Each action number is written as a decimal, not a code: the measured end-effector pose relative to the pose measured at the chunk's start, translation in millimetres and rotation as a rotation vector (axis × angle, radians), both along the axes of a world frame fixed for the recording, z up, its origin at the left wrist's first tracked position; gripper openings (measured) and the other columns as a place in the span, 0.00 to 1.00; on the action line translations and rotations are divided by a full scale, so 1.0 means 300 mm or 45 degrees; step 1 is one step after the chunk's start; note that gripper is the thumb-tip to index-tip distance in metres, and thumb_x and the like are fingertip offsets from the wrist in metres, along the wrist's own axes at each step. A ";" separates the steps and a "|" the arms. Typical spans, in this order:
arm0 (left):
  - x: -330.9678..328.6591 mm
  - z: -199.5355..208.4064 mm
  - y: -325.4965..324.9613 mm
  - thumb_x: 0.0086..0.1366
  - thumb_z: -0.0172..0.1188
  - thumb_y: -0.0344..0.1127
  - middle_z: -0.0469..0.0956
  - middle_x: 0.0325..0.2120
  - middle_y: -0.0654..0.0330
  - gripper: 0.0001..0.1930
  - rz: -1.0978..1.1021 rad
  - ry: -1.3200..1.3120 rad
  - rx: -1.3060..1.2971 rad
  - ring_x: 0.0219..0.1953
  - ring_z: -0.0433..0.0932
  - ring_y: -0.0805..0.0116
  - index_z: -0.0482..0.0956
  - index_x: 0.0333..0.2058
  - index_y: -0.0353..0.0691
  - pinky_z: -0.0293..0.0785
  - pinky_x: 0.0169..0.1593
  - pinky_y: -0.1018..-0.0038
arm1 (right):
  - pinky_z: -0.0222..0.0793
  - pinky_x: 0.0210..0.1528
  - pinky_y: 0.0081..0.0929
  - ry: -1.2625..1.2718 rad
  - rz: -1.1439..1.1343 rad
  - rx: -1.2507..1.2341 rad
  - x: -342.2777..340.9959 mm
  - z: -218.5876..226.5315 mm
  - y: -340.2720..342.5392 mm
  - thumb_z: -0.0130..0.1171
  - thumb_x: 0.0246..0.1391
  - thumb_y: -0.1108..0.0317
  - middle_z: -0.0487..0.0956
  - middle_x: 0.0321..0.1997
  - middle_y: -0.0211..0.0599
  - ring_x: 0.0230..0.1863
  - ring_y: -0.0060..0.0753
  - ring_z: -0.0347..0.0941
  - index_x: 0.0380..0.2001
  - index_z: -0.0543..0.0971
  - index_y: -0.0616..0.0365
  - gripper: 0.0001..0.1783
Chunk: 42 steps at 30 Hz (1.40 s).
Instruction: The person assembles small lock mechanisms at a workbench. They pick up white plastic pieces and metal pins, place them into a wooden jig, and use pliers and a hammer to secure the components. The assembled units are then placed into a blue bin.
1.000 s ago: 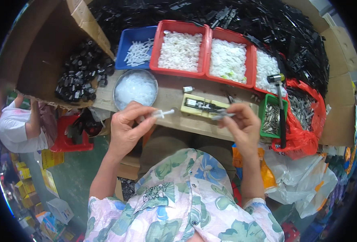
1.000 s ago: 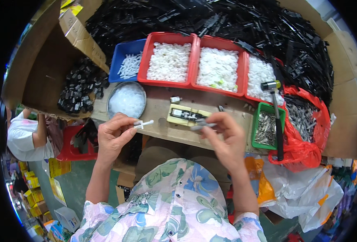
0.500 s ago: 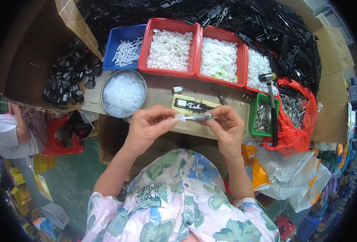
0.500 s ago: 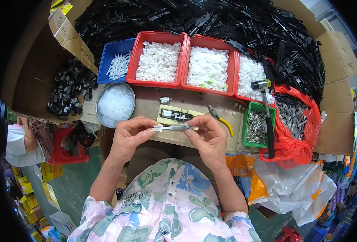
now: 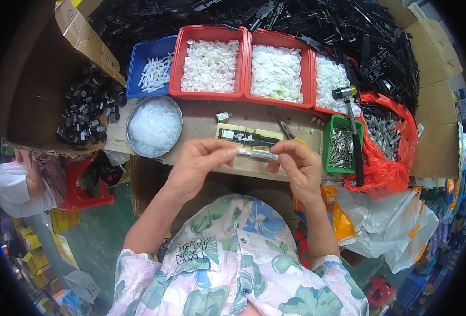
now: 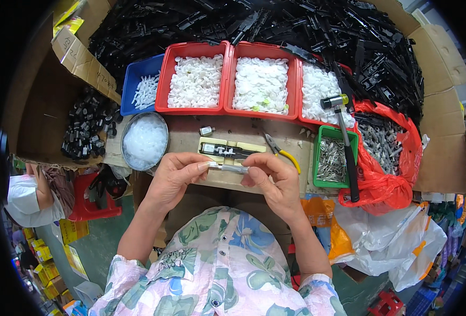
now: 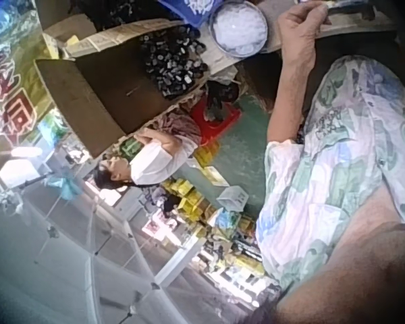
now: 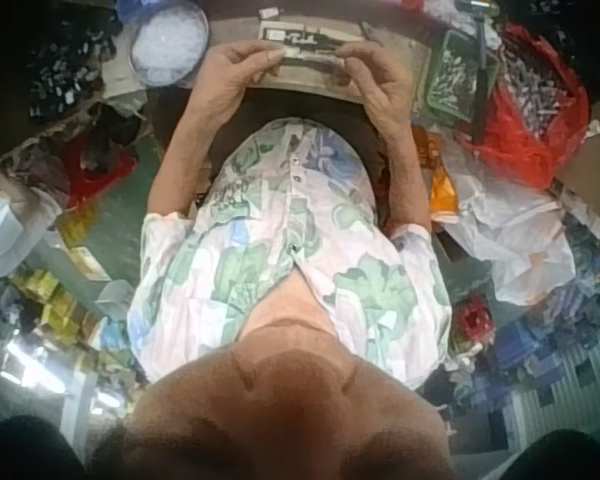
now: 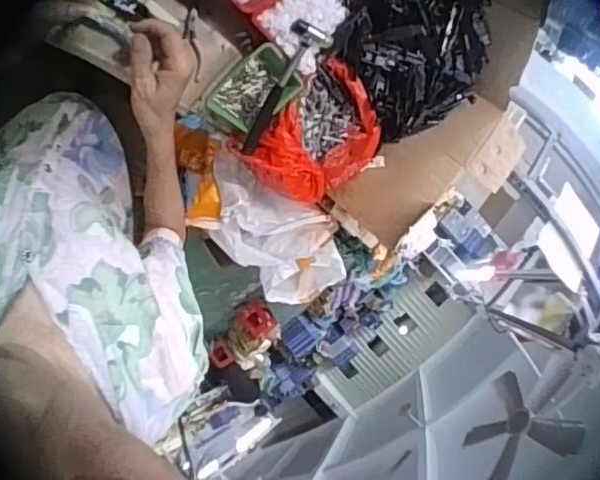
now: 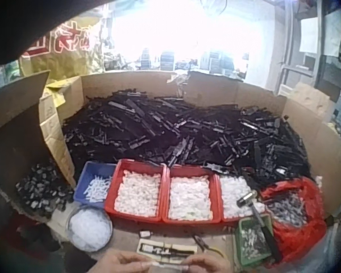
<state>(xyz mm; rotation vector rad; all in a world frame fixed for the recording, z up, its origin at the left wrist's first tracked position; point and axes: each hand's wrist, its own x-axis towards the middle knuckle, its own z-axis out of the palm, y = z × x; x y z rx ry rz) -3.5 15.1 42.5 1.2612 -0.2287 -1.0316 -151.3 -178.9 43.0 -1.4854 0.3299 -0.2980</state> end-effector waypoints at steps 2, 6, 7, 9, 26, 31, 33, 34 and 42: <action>-0.008 0.013 -0.019 0.65 0.66 0.32 0.83 0.30 0.61 0.12 0.000 -0.041 0.012 0.31 0.77 0.80 0.84 0.43 0.30 0.70 0.36 0.82 | 0.73 0.40 0.18 0.051 0.004 0.198 -0.007 0.003 -0.004 0.63 0.63 0.70 0.81 0.34 0.30 0.38 0.20 0.78 0.43 0.79 0.63 0.09; -0.014 0.002 -0.031 0.65 0.67 0.33 0.83 0.30 0.61 0.13 -0.036 -0.129 0.010 0.30 0.76 0.80 0.84 0.44 0.30 0.72 0.37 0.80 | 0.74 0.39 0.17 0.064 0.000 0.195 -0.002 -0.002 -0.013 0.62 0.63 0.71 0.81 0.34 0.30 0.35 0.18 0.78 0.42 0.78 0.64 0.08; -0.013 -0.008 -0.034 0.65 0.67 0.34 0.82 0.30 0.62 0.13 -0.046 -0.156 0.018 0.30 0.75 0.80 0.84 0.44 0.31 0.72 0.37 0.80 | 0.74 0.39 0.18 0.062 -0.006 0.188 -0.001 -0.002 -0.014 0.62 0.63 0.71 0.81 0.34 0.30 0.35 0.19 0.78 0.41 0.78 0.64 0.07; -0.008 -0.012 -0.038 0.64 0.68 0.34 0.82 0.31 0.63 0.14 -0.045 -0.318 0.047 0.30 0.75 0.78 0.84 0.45 0.32 0.72 0.37 0.79 | 0.74 0.39 0.18 0.099 -0.023 0.147 0.002 0.005 -0.025 0.63 0.62 0.72 0.81 0.33 0.30 0.35 0.18 0.78 0.40 0.78 0.64 0.07; 0.061 -0.042 -0.147 0.50 0.73 0.28 0.77 0.35 0.54 0.19 -0.164 -1.656 0.134 0.41 0.73 0.56 0.84 0.42 0.34 0.72 0.44 0.64 | 0.60 0.29 0.17 0.182 0.058 -0.297 0.061 -0.080 -0.163 0.63 0.60 0.69 0.81 0.29 0.24 0.30 0.12 0.73 0.34 0.80 0.60 0.06; 0.058 -0.042 -0.164 0.50 0.72 0.29 0.77 0.33 0.55 0.15 -0.172 -1.681 0.146 0.39 0.73 0.58 0.85 0.40 0.36 0.72 0.42 0.64 | 0.62 0.28 0.21 0.240 0.119 -0.421 0.087 -0.070 -0.162 0.64 0.58 0.69 0.81 0.27 0.29 0.28 0.15 0.72 0.33 0.79 0.62 0.07; 0.057 -0.053 -0.174 0.51 0.72 0.29 0.76 0.31 0.57 0.13 -0.164 -1.716 0.133 0.38 0.73 0.59 0.86 0.37 0.38 0.72 0.41 0.65 | 0.63 0.28 0.23 0.258 0.132 -0.501 0.091 -0.056 -0.162 0.64 0.57 0.70 0.80 0.25 0.30 0.28 0.17 0.72 0.33 0.79 0.63 0.06; 0.058 -0.068 -0.179 0.51 0.72 0.29 0.76 0.30 0.57 0.12 -0.161 -1.744 0.124 0.37 0.73 0.60 0.87 0.36 0.38 0.72 0.40 0.65 | 0.64 0.28 0.23 0.269 0.137 -0.531 0.091 -0.052 -0.164 0.64 0.57 0.71 0.79 0.25 0.31 0.27 0.17 0.72 0.33 0.79 0.63 0.06; 0.038 -0.075 -0.192 0.51 0.71 0.28 0.76 0.28 0.60 0.08 -0.118 -1.874 0.113 0.35 0.73 0.60 0.87 0.32 0.40 0.72 0.38 0.66 | 0.67 0.28 0.25 0.281 0.210 -0.711 0.083 -0.030 -0.176 0.65 0.56 0.73 0.78 0.25 0.32 0.26 0.20 0.73 0.32 0.76 0.64 0.08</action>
